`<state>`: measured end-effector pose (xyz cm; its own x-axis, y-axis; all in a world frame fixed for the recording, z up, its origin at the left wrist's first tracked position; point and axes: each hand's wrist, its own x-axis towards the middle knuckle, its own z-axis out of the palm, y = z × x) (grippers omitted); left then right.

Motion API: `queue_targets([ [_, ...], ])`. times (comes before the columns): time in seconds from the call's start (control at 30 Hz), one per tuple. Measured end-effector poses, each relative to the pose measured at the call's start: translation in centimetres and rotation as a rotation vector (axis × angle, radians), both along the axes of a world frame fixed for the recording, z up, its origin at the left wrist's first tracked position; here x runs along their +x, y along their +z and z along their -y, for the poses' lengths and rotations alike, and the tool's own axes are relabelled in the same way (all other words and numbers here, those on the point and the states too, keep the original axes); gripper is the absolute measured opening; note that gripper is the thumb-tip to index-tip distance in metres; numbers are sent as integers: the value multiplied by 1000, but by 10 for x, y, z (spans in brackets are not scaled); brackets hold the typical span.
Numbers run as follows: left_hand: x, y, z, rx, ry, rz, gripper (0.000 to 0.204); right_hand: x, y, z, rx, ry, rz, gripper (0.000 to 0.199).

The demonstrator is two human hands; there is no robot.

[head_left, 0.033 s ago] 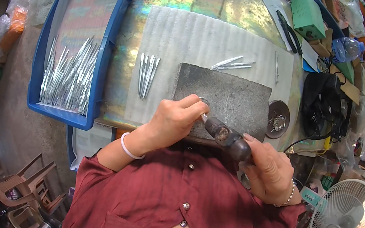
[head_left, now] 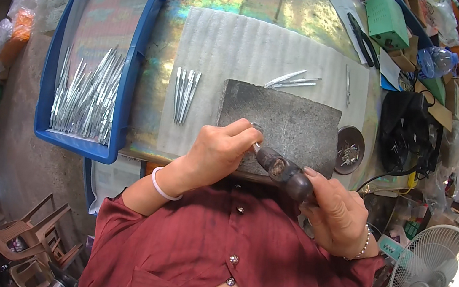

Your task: Using a hammer and a metal punch to stamp marks onto small metal rods on a stone anvil.

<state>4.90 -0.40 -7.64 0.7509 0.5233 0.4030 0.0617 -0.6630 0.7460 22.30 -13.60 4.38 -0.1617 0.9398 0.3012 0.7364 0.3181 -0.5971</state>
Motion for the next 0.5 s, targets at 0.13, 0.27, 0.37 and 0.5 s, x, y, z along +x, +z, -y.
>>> queue_targets([
  [0.13,1,2,-2,-24,-8,15,22,1,13,8,-58,13,103,54],
  [0.27,-1,5,2,-14,-17,-4,22,-5,36,16,59,25,363,44],
  [0.37,3,7,-8,25,-5,-32,21,7,19,2,-169,14,165,48],
  [0.5,-5,7,-4,-165,-91,51,10,2,9,19,2,-262,80,49],
])
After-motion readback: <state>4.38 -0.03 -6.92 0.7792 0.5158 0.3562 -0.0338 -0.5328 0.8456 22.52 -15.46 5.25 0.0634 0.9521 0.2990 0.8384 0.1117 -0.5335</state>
